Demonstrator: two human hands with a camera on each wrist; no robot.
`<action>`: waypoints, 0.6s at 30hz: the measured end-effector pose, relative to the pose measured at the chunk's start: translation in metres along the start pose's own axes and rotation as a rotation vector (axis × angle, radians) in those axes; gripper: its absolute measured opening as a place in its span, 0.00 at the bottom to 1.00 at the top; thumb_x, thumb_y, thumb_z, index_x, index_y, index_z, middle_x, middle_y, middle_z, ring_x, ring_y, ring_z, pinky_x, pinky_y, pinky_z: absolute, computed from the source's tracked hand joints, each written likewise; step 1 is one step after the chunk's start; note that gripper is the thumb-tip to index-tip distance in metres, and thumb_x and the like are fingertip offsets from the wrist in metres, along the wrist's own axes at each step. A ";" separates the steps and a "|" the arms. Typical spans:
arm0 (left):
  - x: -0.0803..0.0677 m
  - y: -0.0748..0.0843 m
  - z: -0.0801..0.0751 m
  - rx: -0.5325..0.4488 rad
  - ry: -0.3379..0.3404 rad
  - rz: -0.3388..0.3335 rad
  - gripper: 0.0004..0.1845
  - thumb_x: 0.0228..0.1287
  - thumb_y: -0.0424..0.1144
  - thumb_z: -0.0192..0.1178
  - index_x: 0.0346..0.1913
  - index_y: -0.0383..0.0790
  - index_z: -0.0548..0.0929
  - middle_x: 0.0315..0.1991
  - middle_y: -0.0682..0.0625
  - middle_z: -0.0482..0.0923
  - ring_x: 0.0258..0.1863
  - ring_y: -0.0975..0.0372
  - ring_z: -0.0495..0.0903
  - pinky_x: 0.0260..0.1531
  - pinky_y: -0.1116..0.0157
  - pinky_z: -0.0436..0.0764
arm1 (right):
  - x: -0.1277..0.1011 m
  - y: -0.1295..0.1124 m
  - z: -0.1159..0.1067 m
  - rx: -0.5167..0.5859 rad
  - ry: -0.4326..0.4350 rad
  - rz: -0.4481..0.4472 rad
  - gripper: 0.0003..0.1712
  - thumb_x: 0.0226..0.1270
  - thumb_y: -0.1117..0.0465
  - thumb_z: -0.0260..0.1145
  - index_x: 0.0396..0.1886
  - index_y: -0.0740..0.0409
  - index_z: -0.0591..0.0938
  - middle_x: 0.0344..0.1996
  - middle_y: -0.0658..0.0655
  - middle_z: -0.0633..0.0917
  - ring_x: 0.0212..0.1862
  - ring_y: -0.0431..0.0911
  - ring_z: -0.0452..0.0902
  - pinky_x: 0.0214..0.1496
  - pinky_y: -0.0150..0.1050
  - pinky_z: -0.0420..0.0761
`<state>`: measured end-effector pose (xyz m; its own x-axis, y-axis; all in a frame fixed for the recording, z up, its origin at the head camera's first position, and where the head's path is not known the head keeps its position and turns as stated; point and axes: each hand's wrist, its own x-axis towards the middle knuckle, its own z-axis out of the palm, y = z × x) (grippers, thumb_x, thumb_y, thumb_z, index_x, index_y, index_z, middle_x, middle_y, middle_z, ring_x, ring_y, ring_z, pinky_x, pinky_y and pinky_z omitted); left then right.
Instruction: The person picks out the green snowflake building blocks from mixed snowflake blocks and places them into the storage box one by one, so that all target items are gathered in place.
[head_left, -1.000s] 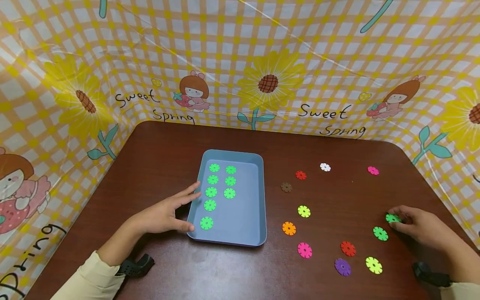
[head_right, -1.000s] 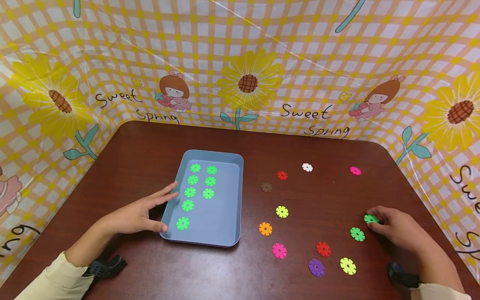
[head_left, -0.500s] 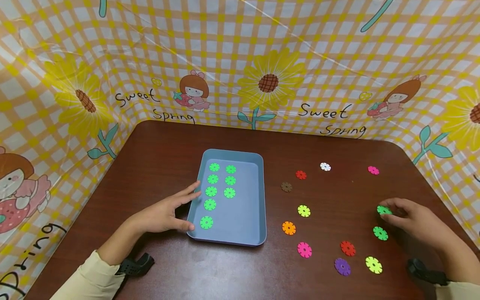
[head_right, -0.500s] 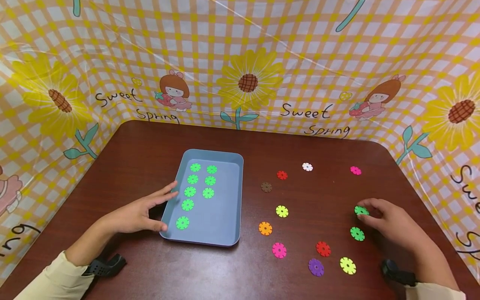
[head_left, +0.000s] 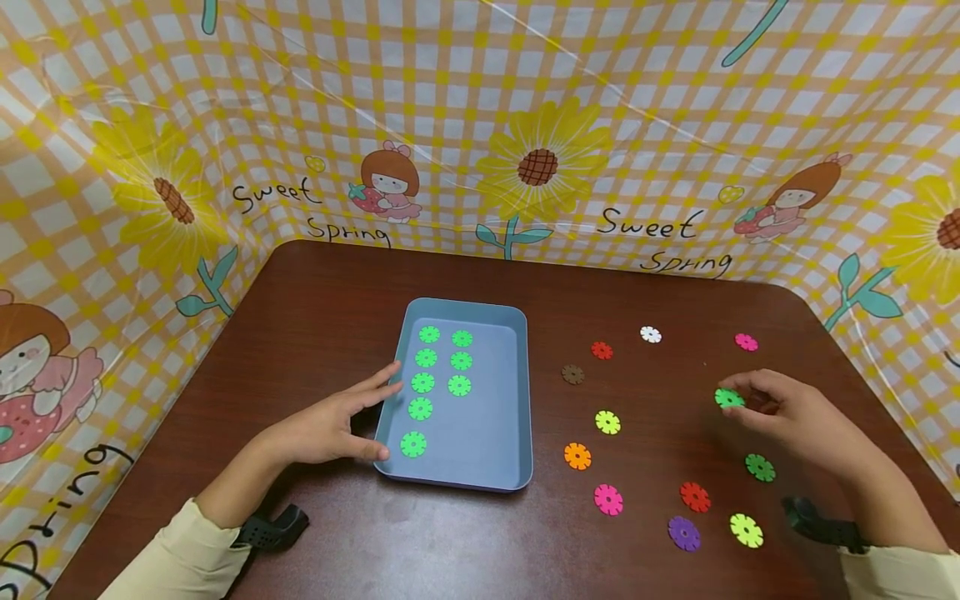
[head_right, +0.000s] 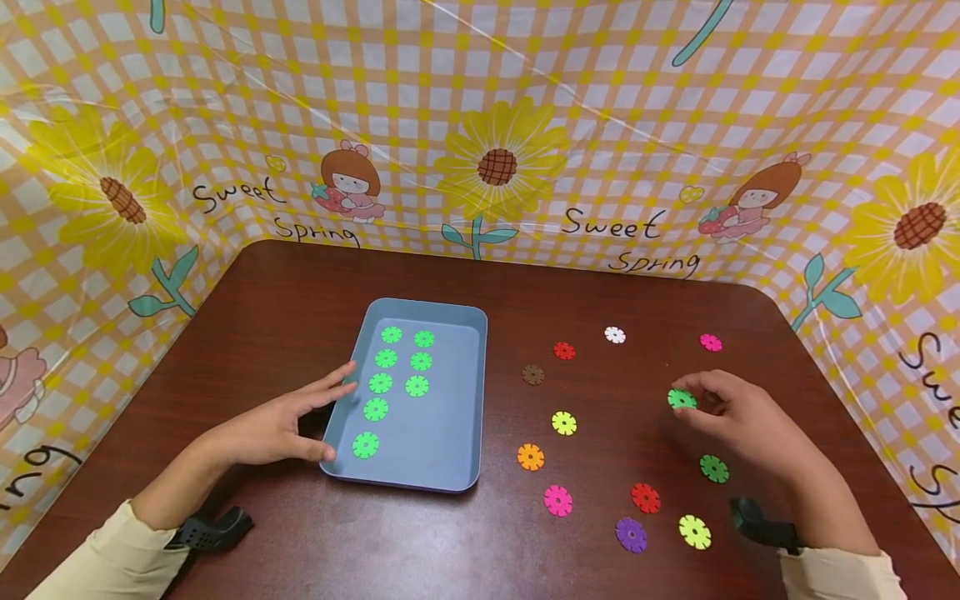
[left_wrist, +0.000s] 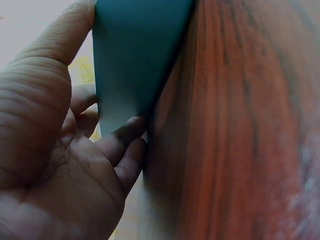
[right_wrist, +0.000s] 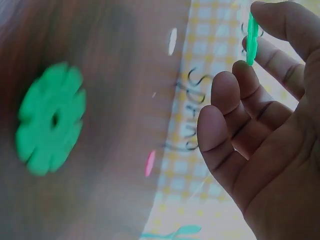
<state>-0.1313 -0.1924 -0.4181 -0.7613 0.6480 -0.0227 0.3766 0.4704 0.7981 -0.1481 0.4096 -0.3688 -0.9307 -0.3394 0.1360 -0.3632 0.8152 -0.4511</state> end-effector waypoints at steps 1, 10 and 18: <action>0.000 0.000 0.000 0.000 0.000 0.001 0.49 0.61 0.47 0.71 0.78 0.36 0.56 0.81 0.51 0.38 0.77 0.51 0.43 0.67 0.40 0.55 | 0.002 -0.004 0.001 0.002 -0.002 -0.005 0.17 0.64 0.63 0.73 0.52 0.51 0.83 0.42 0.48 0.82 0.38 0.34 0.73 0.37 0.24 0.72; 0.000 0.000 -0.001 -0.004 0.005 0.004 0.49 0.60 0.48 0.72 0.78 0.36 0.56 0.81 0.52 0.38 0.77 0.51 0.43 0.67 0.41 0.55 | 0.026 -0.039 0.010 -0.001 -0.024 -0.080 0.15 0.64 0.60 0.73 0.50 0.48 0.82 0.36 0.46 0.78 0.36 0.38 0.69 0.36 0.30 0.73; 0.000 0.000 0.000 -0.005 0.002 -0.001 0.49 0.61 0.47 0.72 0.78 0.36 0.56 0.81 0.53 0.38 0.77 0.51 0.43 0.67 0.40 0.55 | 0.047 -0.060 0.023 0.002 -0.020 -0.201 0.16 0.62 0.62 0.74 0.48 0.48 0.83 0.33 0.43 0.76 0.36 0.40 0.70 0.38 0.34 0.75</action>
<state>-0.1312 -0.1925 -0.4175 -0.7626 0.6464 -0.0226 0.3729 0.4680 0.8012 -0.1687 0.3344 -0.3554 -0.8385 -0.5045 0.2058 -0.5414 0.7290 -0.4188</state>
